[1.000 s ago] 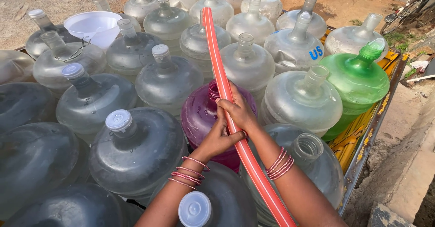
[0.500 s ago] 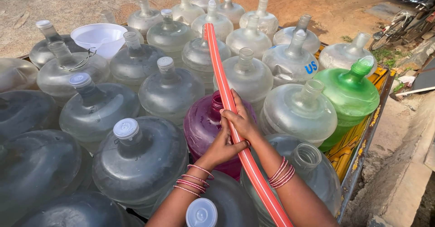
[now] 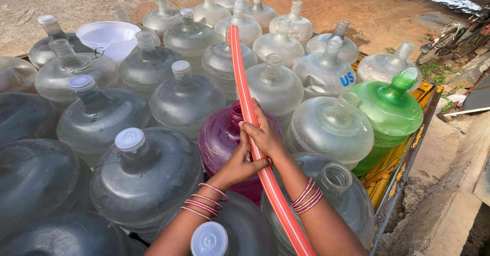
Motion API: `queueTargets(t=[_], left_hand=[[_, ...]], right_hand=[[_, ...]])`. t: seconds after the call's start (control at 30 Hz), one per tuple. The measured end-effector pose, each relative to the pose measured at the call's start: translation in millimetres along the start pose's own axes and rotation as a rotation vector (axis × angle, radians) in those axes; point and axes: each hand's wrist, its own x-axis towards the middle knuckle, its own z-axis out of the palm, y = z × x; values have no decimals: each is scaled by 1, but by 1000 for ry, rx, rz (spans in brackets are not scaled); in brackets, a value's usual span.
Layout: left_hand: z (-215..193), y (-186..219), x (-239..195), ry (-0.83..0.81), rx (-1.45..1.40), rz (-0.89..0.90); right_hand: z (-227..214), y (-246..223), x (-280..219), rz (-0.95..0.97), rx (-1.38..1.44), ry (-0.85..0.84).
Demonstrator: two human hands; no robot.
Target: The person fills a purple water jug by inserting a red hose into its opening, then briefly moves the hose to a clear jug before returning it to the purple one.
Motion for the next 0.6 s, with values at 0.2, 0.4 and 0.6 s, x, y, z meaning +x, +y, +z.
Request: queueTargets(t=[0.2,0.4,0.6], left_hand=[[-1,1,-2,10,57,-17],[-3,-1,0,7,4,-30],[-1,-1,-2,-15,31,36]], right_hand=[[-2,-5,-1,-84,-124,19],[-2,-8,1,-52,-172,9],[-3,-15,0,2,-165,-27]])
